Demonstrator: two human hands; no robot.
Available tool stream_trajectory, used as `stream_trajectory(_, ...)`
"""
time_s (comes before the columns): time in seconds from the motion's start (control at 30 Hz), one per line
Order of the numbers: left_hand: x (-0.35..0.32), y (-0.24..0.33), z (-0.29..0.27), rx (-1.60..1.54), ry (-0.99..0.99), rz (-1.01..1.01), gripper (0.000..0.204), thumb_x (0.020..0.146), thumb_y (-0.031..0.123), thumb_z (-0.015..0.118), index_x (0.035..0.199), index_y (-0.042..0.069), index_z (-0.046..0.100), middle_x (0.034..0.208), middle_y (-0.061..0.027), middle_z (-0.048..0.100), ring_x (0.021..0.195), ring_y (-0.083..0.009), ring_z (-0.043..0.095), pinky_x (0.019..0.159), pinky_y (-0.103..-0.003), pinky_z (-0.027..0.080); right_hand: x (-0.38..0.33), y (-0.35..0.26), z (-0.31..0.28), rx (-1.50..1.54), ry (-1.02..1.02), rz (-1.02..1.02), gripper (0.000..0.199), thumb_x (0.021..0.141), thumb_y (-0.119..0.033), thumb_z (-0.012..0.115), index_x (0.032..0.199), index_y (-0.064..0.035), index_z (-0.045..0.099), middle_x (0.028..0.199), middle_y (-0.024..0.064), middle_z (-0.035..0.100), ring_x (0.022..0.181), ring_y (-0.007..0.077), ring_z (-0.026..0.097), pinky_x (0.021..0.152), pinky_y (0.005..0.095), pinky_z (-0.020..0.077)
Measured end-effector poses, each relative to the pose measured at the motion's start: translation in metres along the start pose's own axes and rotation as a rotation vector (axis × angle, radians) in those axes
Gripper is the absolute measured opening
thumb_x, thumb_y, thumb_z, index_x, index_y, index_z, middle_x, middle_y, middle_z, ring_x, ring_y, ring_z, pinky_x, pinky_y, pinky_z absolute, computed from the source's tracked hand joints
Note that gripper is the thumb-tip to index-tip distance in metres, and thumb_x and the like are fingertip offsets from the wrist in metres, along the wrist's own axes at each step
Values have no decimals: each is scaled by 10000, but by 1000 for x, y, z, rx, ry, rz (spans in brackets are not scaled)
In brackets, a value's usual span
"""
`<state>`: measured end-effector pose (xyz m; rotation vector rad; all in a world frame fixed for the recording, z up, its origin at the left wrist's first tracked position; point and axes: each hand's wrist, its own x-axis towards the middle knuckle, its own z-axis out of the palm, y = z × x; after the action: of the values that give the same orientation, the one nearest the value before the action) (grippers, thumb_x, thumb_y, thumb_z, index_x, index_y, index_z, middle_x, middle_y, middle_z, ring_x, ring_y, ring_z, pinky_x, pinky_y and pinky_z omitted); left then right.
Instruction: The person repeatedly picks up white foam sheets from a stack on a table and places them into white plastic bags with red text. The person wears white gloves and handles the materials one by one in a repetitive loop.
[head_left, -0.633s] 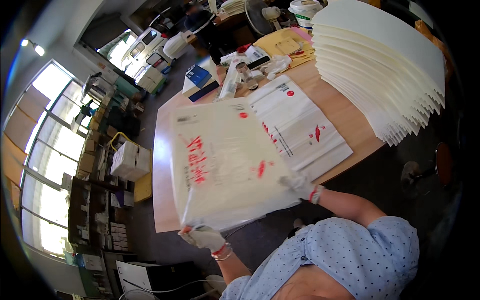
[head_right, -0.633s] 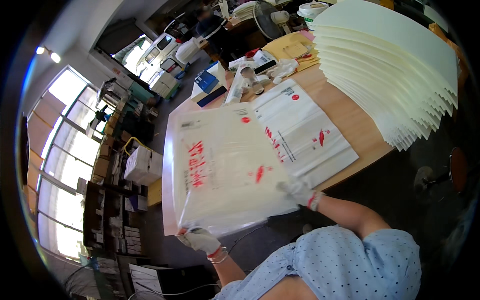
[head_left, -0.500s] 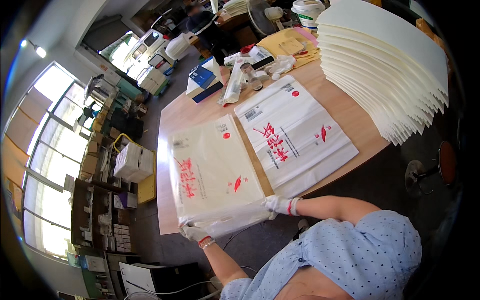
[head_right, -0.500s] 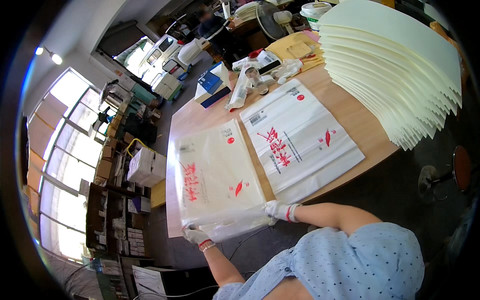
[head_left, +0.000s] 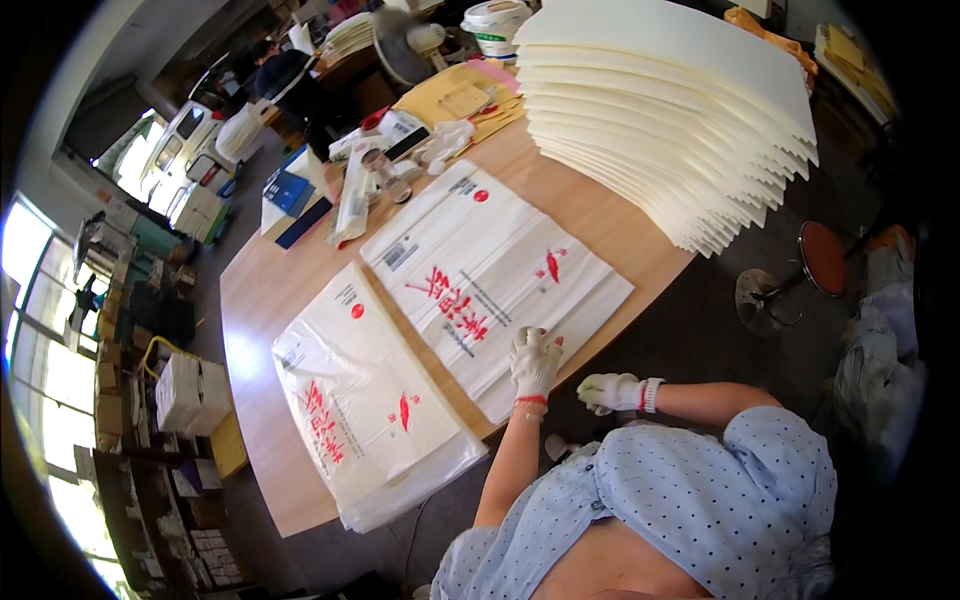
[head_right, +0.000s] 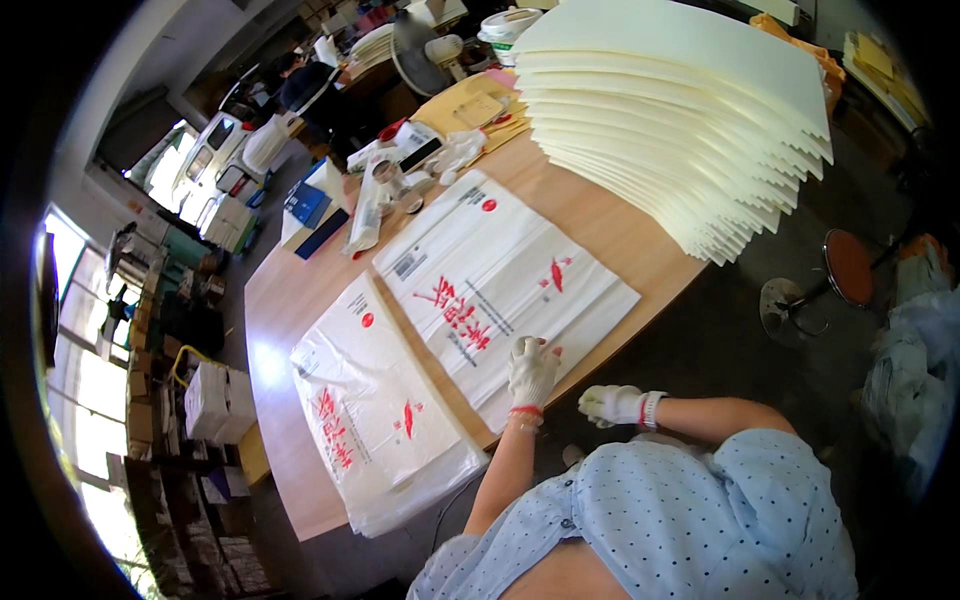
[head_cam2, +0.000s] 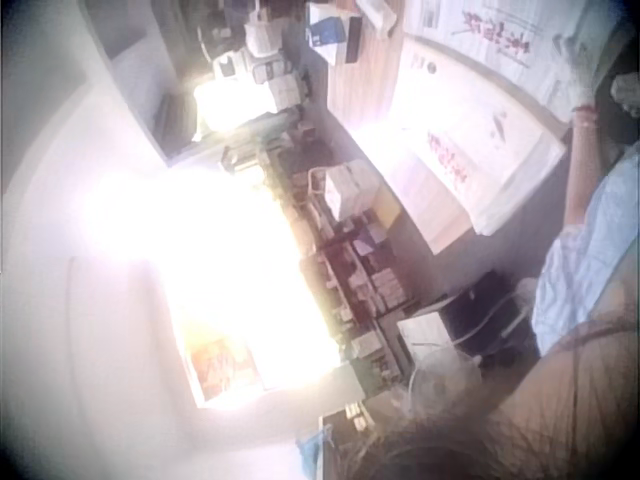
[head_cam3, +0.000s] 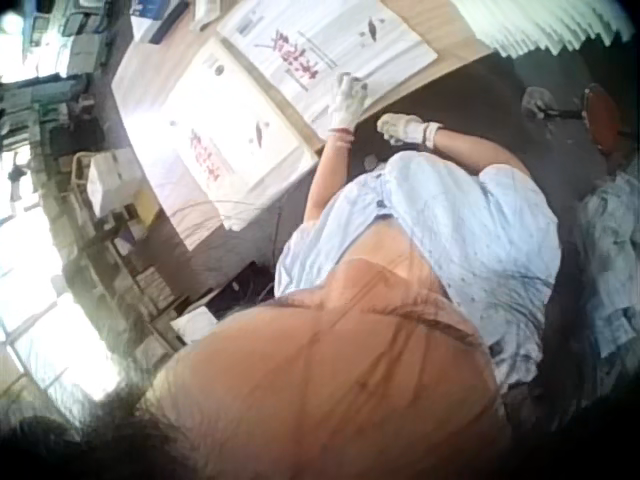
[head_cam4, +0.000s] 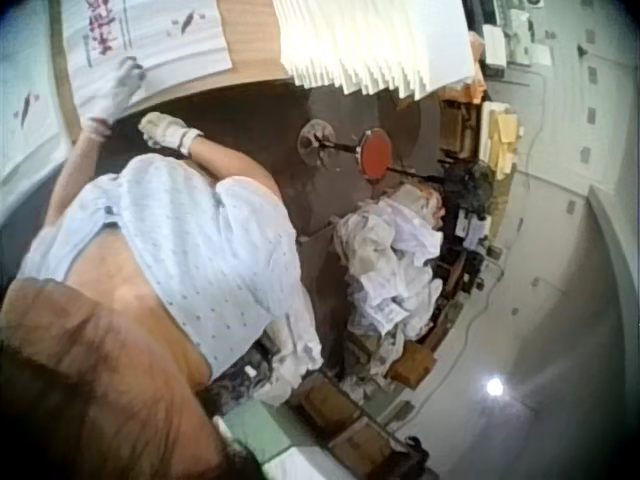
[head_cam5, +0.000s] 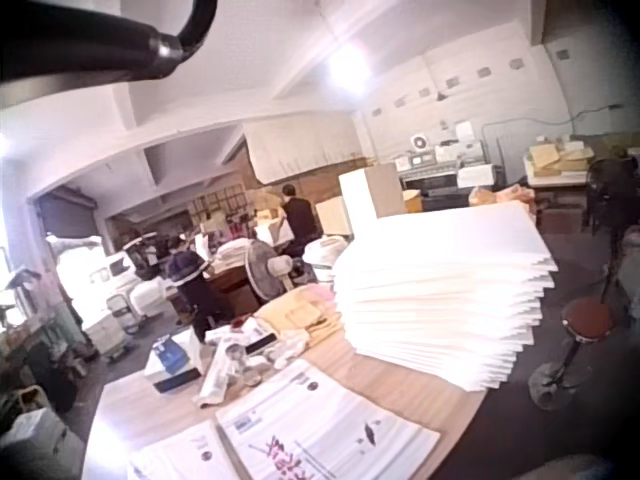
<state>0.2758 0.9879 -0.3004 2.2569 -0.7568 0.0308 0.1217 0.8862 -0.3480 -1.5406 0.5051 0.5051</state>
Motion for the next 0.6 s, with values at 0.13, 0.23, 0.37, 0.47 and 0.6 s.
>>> stream_trajectory(0.13, 17, -10, 39, 292, -125, -119, 213, 749, 302, 643, 833, 106, 642, 959, -60, 595, 980, -287, 510, 838, -390, 418, -49, -3, -45, -5, 231, -1, 289, 912, -256, 522, 1081, -23, 538, 843, 67, 621, 659, 136, 609, 594, 273, 514)
stream_trajectory(0.23, 26, -29, 37, 297, -186, -98, 227, 784, 327, 591, 799, 109, 651, 971, -51, 599, 938, -289, 536, 803, -388, 435, -56, 11, -56, 59, 238, -6, 272, 915, -244, 524, 1067, -19, 536, 842, 75, 615, 672, 137, 605, 604, 280, 518)
stream_trajectory(0.37, 35, -44, 17, -73, -243, -211, 251, 839, 314, 540, 873, 86, 639, 896, -134, 602, 827, -330, 583, 729, -418, 452, -28, -23, -55, 269, 89, -45, 240, 909, -234, 541, 1051, -41, 543, 802, 60, 591, 666, 132, 586, 611, 280, 510)
stream_trajectory(0.47, 47, -26, 0, -4, -298, -153, 260, 867, 311, 507, 890, 88, 637, 870, -152, 623, 810, -340, 598, 710, -426, 456, 44, -31, -45, 761, -149, -173, 220, 885, -260, 584, 1009, -78, 587, 788, 45, 589, 654, 133, 573, 597, 290, 484)
stream_trajectory(0.6, 70, -64, 18, -194, -155, -190, 287, 875, 327, 509, 855, 63, 621, 842, -166, 637, 775, -335, 617, 681, -424, 469, 124, -77, -43, 453, 243, -386, 201, 824, -234, 647, 980, -108, 634, 777, 35, 595, 666, 172, 569, 643, 329, 467)
